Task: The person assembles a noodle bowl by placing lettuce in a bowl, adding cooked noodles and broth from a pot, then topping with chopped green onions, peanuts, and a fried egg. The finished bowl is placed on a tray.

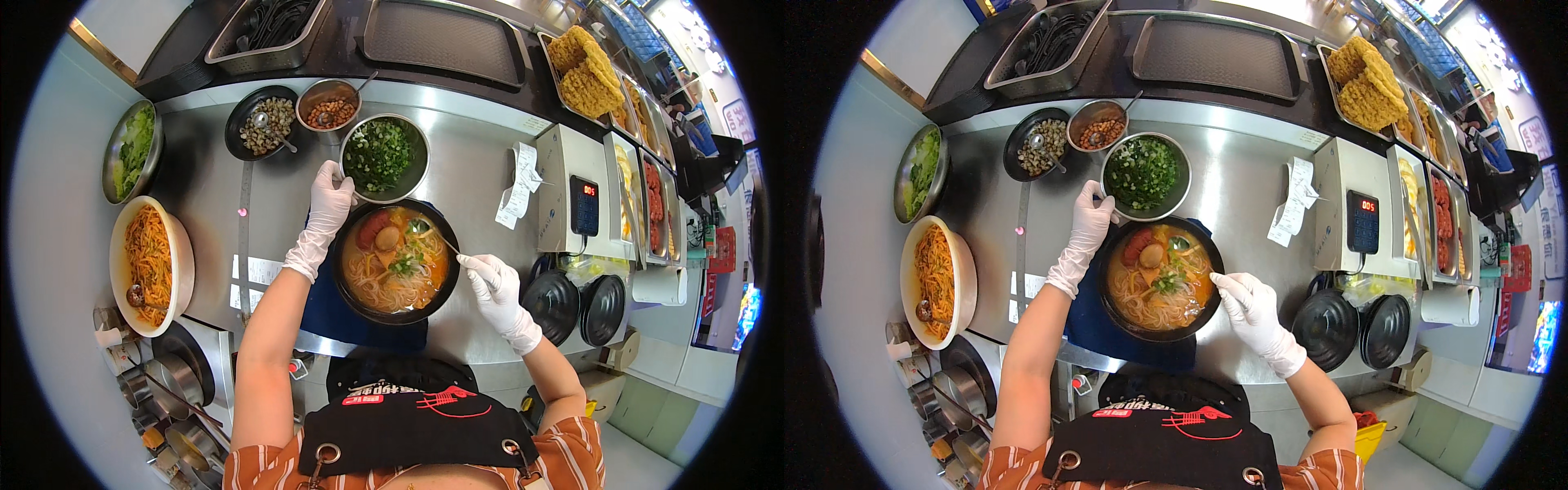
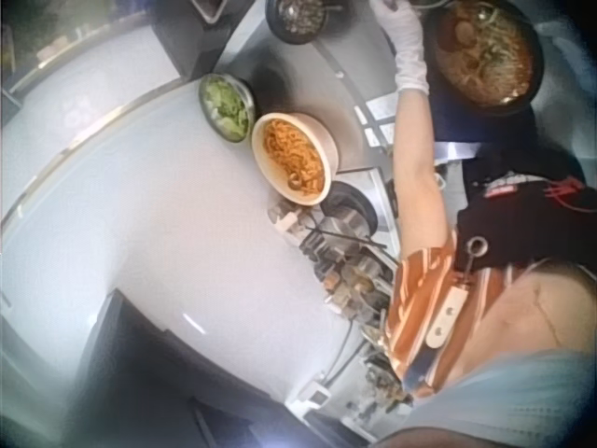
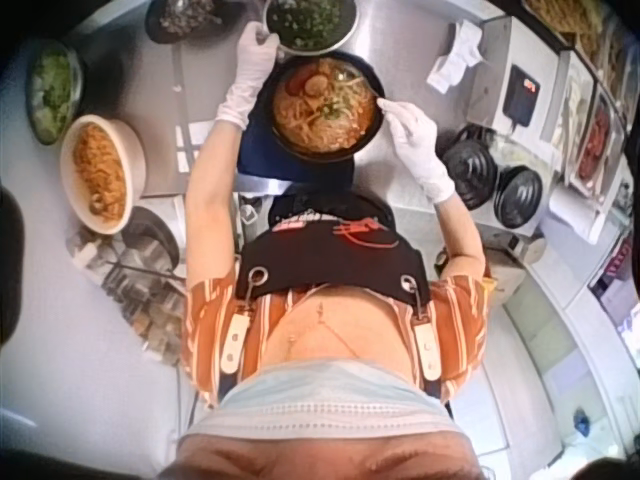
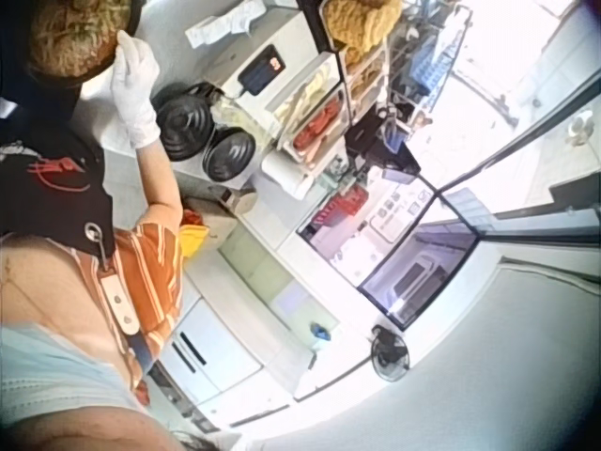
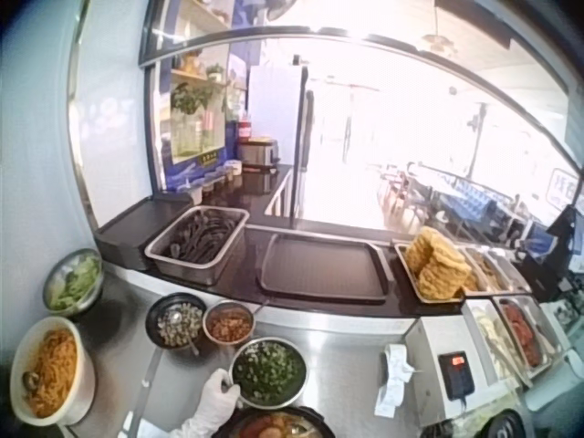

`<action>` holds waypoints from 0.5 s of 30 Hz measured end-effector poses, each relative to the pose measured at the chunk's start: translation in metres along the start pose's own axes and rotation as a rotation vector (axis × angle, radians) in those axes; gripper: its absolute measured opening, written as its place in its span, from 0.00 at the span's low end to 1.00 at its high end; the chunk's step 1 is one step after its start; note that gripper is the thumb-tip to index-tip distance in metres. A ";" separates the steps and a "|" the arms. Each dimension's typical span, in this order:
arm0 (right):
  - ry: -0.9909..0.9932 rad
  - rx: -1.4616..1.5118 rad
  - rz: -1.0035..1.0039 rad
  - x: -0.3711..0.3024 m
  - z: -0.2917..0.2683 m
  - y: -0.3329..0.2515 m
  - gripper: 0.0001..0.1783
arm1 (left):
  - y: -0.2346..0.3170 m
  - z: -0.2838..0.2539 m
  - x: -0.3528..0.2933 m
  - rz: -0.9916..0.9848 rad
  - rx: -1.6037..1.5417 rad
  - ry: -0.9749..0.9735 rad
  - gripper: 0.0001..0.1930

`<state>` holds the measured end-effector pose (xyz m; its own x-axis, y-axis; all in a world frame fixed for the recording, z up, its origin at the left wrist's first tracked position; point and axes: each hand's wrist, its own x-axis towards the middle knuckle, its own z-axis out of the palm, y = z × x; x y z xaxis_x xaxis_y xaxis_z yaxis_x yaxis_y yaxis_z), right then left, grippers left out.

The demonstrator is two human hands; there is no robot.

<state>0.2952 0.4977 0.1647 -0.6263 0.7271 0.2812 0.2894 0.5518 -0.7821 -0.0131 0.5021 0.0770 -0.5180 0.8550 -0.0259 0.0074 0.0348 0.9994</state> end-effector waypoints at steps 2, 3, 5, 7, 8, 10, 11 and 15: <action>0.002 -0.094 -0.116 0.007 -0.003 0.001 0.09 | 0.002 0.001 -0.001 -0.030 -0.022 -0.003 0.08; 0.035 -0.117 -0.132 0.012 -0.002 0.001 0.11 | 0.004 0.002 -0.002 -0.042 -0.020 -0.002 0.08; 0.109 0.019 -0.005 0.025 0.005 0.002 0.12 | 0.007 0.003 -0.004 -0.058 -0.019 -0.001 0.08; 0.196 0.106 0.052 0.047 0.020 0.010 0.13 | 0.010 0.004 -0.004 -0.060 -0.025 -0.009 0.08; 0.209 0.101 0.083 0.059 0.028 0.016 0.13 | 0.011 0.005 -0.005 -0.069 -0.024 -0.017 0.08; 0.192 -0.078 -0.018 0.080 0.043 0.030 0.11 | 0.012 0.006 -0.004 -0.063 -0.039 -0.025 0.08; 0.196 -0.105 -0.077 0.087 0.050 0.037 0.09 | 0.012 0.007 -0.004 -0.044 -0.020 -0.018 0.08; 0.195 -0.016 0.108 0.096 0.084 0.051 0.08 | 0.010 0.010 -0.005 -0.058 -0.014 -0.058 0.08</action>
<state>0.1893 0.5613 0.1049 -0.4395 0.8468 0.2995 0.3601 0.4716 -0.8049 -0.0017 0.5039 0.0873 -0.4670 0.8801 -0.0852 -0.0334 0.0787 0.9963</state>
